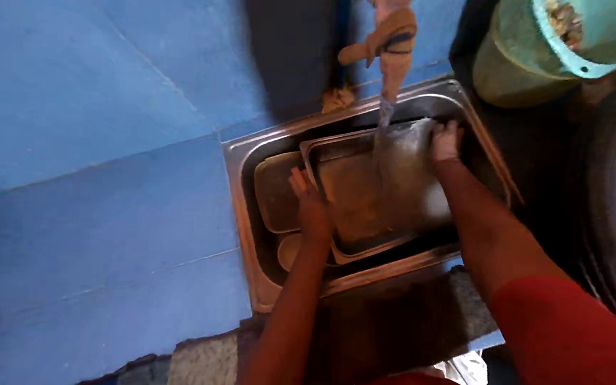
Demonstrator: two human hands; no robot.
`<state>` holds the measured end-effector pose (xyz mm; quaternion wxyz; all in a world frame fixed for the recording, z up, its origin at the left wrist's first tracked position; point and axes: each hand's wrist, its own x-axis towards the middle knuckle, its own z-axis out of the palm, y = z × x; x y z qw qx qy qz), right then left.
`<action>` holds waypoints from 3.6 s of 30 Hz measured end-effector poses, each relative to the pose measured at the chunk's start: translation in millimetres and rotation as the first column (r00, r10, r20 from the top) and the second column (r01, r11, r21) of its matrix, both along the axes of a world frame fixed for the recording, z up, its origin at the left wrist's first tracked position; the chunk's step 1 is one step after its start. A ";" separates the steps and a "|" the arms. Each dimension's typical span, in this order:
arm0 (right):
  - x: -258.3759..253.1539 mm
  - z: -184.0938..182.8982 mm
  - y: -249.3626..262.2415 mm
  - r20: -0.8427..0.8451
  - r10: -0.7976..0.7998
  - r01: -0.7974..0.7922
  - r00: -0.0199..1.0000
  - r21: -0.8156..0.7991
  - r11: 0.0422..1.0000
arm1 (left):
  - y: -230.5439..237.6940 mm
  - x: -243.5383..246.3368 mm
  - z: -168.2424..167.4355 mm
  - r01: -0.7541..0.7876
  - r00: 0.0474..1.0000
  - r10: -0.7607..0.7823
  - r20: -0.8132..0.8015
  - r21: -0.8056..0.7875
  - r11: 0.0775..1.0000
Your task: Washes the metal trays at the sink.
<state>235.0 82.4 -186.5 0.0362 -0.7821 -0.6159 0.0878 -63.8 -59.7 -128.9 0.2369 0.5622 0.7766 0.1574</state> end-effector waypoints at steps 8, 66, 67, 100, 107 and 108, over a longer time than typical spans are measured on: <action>-36.0 -0.8 40.2 -0.259 0.010 0.046 0.966 0.212 0.976 | 3.0 2.0 1.4 -0.036 0.997 0.036 0.065 -0.002 0.999; -252.9 -9.5 -32.9 -0.690 0.034 0.255 0.723 0.312 0.915 | 0.7 -16.9 -2.8 0.096 0.972 -0.089 0.216 -0.022 0.995; -254.7 -7.4 -37.3 -0.721 0.044 0.253 0.692 0.299 0.920 | 0.1 -17.1 -2.3 0.097 0.972 -0.091 0.218 -0.017 0.995; -182.6 -13.7 -9.3 -0.871 0.028 0.309 0.491 0.204 0.929 | -0.4 -26.0 0.9 0.145 0.956 -0.119 0.268 -0.080 0.986; -144.2 -25.1 0.7 -0.524 -0.310 0.405 0.793 0.073 0.911 | 0.3 -24.5 -4.1 0.153 0.956 -0.122 0.266 -0.101 0.983; -157.0 -25.5 0.9 -0.460 -0.317 0.389 0.830 0.069 0.919 | 0.8 -24.6 -2.2 0.153 0.957 -0.121 0.262 -0.107 0.982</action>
